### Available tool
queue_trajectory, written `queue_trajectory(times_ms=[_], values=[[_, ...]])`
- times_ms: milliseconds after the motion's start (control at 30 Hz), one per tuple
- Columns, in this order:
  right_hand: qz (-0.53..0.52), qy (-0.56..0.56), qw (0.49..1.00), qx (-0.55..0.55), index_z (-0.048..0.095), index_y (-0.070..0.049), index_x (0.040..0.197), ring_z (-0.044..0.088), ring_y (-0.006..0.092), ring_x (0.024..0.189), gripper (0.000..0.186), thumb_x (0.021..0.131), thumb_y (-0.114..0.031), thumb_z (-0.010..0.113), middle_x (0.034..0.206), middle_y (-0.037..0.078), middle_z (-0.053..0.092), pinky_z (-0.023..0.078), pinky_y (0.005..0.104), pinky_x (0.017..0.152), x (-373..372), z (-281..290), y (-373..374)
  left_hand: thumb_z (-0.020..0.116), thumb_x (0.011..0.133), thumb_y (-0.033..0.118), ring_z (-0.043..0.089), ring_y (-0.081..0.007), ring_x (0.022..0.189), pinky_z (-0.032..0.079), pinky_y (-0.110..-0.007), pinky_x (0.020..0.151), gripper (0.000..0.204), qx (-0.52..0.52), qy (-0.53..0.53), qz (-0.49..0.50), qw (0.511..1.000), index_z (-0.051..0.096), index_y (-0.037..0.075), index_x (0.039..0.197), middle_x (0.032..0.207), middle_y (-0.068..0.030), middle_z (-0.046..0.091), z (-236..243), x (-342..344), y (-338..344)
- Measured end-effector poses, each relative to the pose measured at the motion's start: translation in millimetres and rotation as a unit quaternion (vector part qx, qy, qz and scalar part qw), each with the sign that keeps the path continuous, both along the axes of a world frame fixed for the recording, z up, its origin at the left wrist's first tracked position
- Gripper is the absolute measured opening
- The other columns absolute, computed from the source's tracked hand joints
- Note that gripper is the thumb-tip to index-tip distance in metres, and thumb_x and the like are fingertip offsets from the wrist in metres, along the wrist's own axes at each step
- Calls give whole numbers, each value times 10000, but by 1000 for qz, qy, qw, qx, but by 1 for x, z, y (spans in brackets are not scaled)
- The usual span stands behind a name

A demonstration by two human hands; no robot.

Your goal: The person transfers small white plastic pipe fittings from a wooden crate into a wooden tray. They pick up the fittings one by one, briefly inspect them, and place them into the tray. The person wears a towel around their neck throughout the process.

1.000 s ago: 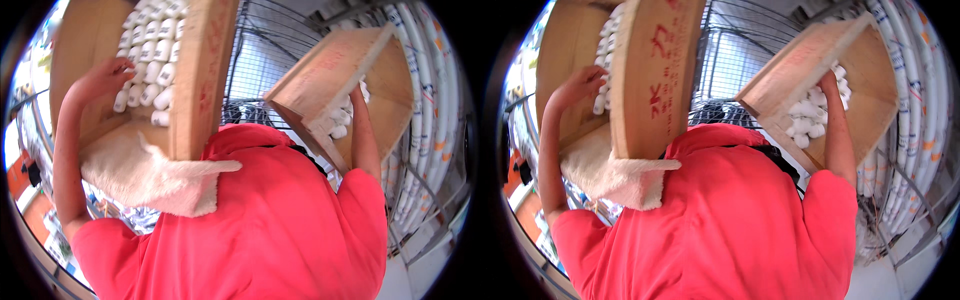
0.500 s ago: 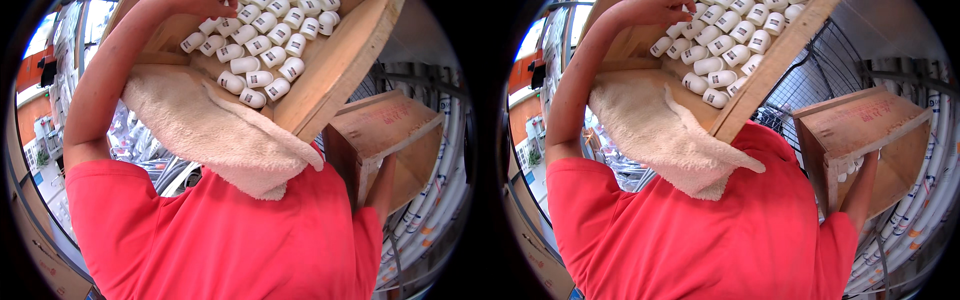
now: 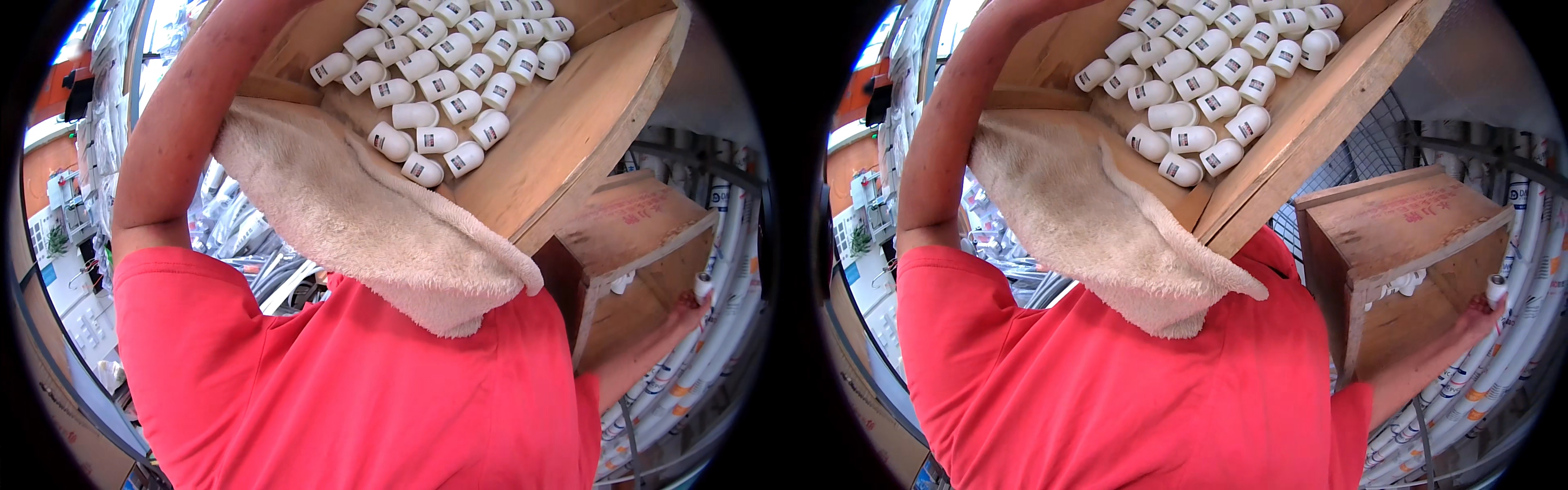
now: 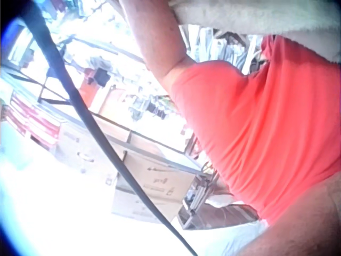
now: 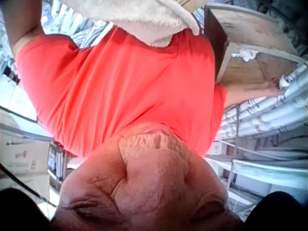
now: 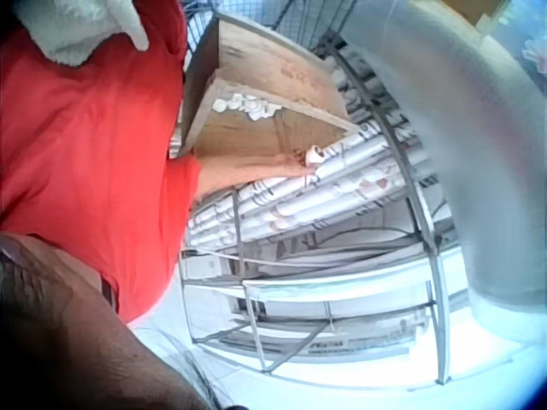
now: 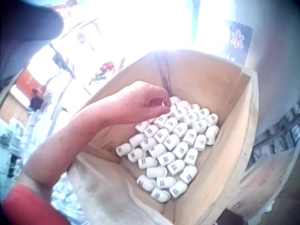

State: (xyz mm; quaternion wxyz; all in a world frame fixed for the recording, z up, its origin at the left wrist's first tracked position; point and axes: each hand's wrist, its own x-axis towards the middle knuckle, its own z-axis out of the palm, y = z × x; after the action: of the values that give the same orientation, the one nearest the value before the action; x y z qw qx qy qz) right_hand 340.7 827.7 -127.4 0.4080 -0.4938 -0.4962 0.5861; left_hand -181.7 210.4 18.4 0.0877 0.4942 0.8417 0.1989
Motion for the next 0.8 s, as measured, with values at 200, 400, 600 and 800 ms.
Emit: queue_trajectory(times_ms=[200, 400, 600, 800], values=[[127, 33, 973, 189, 664, 22, 1236, 686, 203, 1040, 381, 983, -262, 701, 1168, 134, 710, 525, 352, 913, -136, 141, -127, 704, 976, 203, 706, -201, 820, 566, -338, 754, 243, 111, -14, 19, 994, 708, 23, 1140, 903, -109, 743, 12, 14, 5], [333, -34, 872, 357, 661, 48, 1285, 684, 231, 1111, 410, 965, -200, 726, 1221, 148, 714, 531, 356, 971, -254, 172, -261, 690, 1013, 270, 684, -112, 842, 562, -270, 754, 293, 213, -31, 6, 977, 689, 37, 1190, 953, -30, 733, 15, 14, 2], [469, -44, 706, 529, 671, 22, 1158, 656, 151, 891, 345, 883, -148, 790, 1002, 85, 712, 527, 291, 794, -354, 172, -361, 737, 980, 344, 676, -88, 897, 552, -246, 809, 396, 287, -245, -12, 926, 675, 30, 1213, 979, -15, 724, 28, 22, 5], [567, 11, 680, 466, 646, -8, 991, 604, 75, 735, 354, 755, -154, 865, 846, 13, 635, 469, 239, 632, -382, 165, -424, 802, 920, 369, 652, -67, 854, 527, -234, 745, 416, 131, -197, -33, 971, 716, 22, 1132, 925, -12, 717, 41, 29, -3]])
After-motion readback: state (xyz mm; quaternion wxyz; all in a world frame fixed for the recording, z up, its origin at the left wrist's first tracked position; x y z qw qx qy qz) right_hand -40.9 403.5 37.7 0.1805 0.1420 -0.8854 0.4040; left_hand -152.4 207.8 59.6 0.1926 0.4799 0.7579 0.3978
